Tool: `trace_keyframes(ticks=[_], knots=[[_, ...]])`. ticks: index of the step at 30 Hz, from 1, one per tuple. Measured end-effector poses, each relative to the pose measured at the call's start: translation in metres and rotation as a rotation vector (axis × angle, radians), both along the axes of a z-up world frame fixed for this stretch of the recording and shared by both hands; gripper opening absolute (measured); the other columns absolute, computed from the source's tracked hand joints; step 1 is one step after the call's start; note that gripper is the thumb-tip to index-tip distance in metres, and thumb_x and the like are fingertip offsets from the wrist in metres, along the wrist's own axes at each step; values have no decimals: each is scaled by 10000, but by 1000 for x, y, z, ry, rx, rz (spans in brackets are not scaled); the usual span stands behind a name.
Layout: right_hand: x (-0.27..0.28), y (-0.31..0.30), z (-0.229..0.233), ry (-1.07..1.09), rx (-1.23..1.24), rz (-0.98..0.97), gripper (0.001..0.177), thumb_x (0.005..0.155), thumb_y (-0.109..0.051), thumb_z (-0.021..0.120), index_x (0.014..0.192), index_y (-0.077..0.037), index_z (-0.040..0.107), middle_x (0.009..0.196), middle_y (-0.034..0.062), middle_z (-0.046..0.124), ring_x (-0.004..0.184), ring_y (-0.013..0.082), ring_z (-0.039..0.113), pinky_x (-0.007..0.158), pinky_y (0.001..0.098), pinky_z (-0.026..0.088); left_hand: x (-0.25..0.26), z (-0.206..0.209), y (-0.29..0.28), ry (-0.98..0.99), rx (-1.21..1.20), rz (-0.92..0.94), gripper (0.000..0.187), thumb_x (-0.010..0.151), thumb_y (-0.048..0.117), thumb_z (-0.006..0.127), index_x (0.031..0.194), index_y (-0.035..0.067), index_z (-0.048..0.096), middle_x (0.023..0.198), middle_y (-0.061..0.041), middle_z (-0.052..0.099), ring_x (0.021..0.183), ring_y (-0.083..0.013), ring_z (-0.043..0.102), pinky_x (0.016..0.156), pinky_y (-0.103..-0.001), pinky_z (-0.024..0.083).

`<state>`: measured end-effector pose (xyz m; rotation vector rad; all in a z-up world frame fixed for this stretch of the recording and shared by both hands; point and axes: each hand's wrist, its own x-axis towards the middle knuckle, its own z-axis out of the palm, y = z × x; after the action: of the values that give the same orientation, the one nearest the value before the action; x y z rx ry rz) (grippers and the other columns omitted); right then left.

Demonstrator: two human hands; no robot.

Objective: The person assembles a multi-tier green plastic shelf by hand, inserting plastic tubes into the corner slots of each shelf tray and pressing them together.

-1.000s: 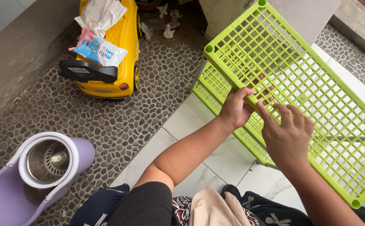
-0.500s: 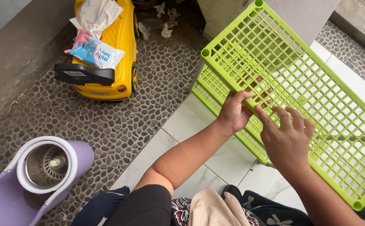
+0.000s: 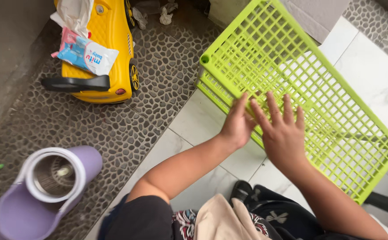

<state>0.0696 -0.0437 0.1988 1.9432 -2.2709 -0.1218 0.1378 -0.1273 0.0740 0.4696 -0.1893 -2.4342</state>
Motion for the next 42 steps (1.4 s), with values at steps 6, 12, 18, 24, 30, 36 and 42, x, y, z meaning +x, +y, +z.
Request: trace_keyframes(ticks=[6, 12, 18, 24, 30, 36, 42], knots=[[-4, -1, 10, 36, 71, -44, 786, 908, -18, 560, 1590, -395, 457, 1634, 97, 450, 1495, 413, 407, 1191, 624, 220, 42, 21, -54, -748, -149, 428, 744, 1086, 487, 548, 1632, 195, 135, 1685, 1, 202, 1550, -166, 211, 1249, -433, 224], [-8, -1, 5, -73, 43, -99, 821, 921, 6, 554, 1594, -446, 425, 1665, 63, 420, 1525, 390, 370, 1220, 624, 143, 37, 65, -134, -1421, -1228, 288, 597, 1041, 488, 604, 1533, 182, 458, 1506, -146, 547, 1424, -347, 514, 1180, -468, 430], [-22, -1, 11, -249, 135, -106, 852, 920, 9, 537, 1614, -451, 355, 1678, 68, 363, 1525, 419, 318, 1192, 701, 144, 27, 67, -135, -1532, -1077, -90, 548, 1030, 498, 569, 1508, 253, 463, 1477, -103, 580, 1308, -368, 583, 1018, -468, 503], [-31, -35, 89, -262, 634, -93, 1029, 764, -299, 761, 1622, -431, 208, 1698, 62, 171, 1536, 432, 155, 1152, 722, 109, 17, 62, -156, -1687, -831, -451, 526, 978, 466, 595, 1474, 356, 459, 1467, -76, 556, 1285, -341, 570, 1010, -500, 479], [-74, -102, 103, -505, 225, -109, 940, 774, -523, 793, 1577, -298, 357, 1653, 151, 254, 1509, 462, 196, 1154, 713, 173, 9, 65, -158, -1754, -786, -500, 559, 1001, 488, 594, 1513, 353, 414, 1489, -117, 505, 1322, -375, 530, 1024, -543, 455], [-152, -218, -1, -672, -351, -92, 654, 963, -246, 768, 1529, -117, 466, 1390, 204, 635, 1248, 413, 614, 1063, 476, 480, 16, 93, -146, -1749, -781, -635, 557, 986, 484, 583, 1500, 340, 424, 1482, -79, 525, 1314, -366, 533, 981, -586, 441], [-171, -264, -29, -1079, -69, -463, 223, 988, -273, 798, 1125, -97, 803, 997, 110, 804, 875, 229, 758, 809, 386, 570, 25, 110, -155, -1627, -917, -429, 546, 979, 453, 630, 1470, 264, 483, 1468, -76, 557, 1295, -360, 568, 980, -505, 509]])
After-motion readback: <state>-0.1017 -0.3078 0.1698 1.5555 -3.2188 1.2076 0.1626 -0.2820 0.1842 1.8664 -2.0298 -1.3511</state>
